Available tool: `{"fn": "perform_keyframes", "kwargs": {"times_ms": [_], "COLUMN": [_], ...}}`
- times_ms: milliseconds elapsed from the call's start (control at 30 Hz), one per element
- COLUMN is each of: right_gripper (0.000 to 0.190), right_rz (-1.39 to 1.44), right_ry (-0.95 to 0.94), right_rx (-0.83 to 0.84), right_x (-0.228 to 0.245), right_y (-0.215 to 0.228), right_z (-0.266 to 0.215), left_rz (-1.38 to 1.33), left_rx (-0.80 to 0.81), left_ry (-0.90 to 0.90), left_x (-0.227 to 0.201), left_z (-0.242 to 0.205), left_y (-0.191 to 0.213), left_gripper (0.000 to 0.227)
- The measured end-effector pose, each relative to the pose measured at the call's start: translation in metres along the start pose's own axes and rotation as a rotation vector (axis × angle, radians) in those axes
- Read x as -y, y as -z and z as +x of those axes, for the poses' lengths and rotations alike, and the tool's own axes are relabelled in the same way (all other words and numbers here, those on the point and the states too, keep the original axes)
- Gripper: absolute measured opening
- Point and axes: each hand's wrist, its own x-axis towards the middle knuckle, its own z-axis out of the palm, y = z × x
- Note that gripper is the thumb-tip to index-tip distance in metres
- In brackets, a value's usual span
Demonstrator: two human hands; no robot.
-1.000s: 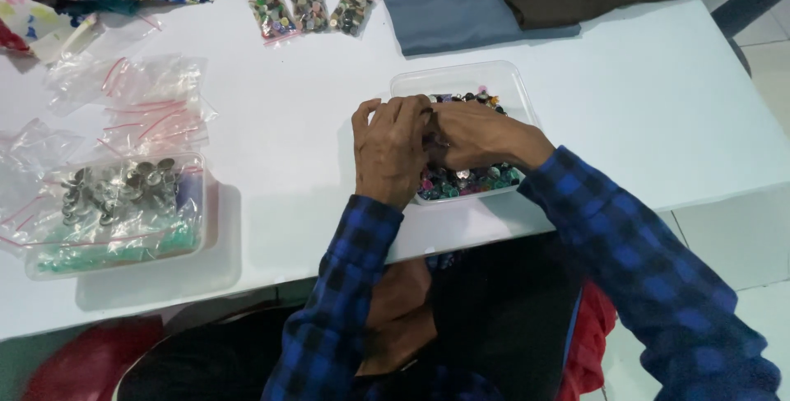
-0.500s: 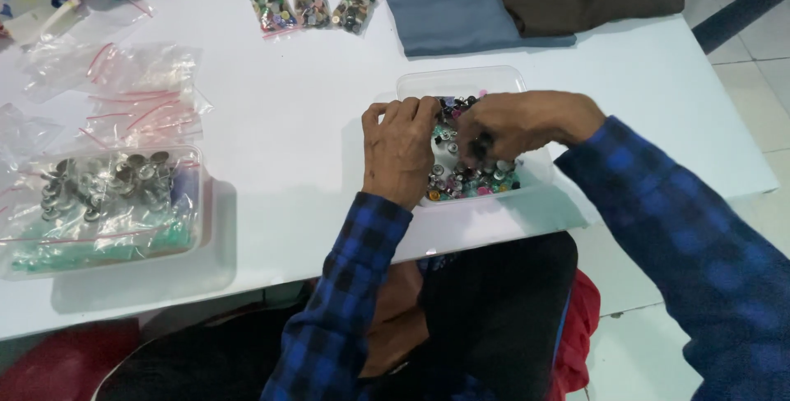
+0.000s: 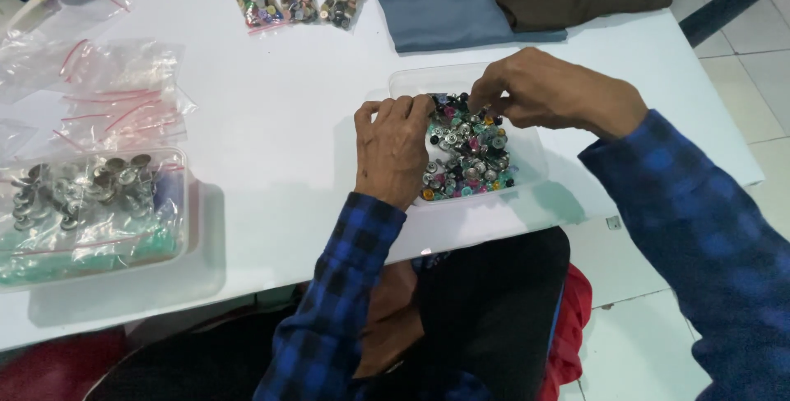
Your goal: Sorting through a container of mixed decorative items to pick out specific black buttons
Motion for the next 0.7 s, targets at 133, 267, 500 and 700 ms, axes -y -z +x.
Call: {"fn": "perform_keyframes", "kwargs": {"times_ms": [133, 267, 500, 700], "right_gripper": [0.020, 0.015, 0.023, 0.020], "right_rz": [-0.008, -0.154, 0.295, 0.734], "right_ry": [0.023, 0.093, 0.053, 0.064], "right_rx": [0.052, 0.031, -0.042, -0.151], "right_x": [0.018, 0.009, -0.003, -0.009], "right_y": [-0.010, -0.047, -0.033, -0.042], "right_z": [-0.005, 0.014, 0.011, -0.006], "left_rz": [-0.021, -0.008, -0.017, -0.193], "left_rx": [0.018, 0.018, 0.007, 0.004], "left_ry": [0.011, 0.006, -0.010, -0.063], "left_x": [0.001, 0.003, 0.003, -0.003], "left_z": [0.000, 0.002, 0.001, 0.000], "left_y": [-0.002, -0.005, -0.005, 0.019], "left_gripper": [0.014, 0.014, 0.011, 0.007]}}
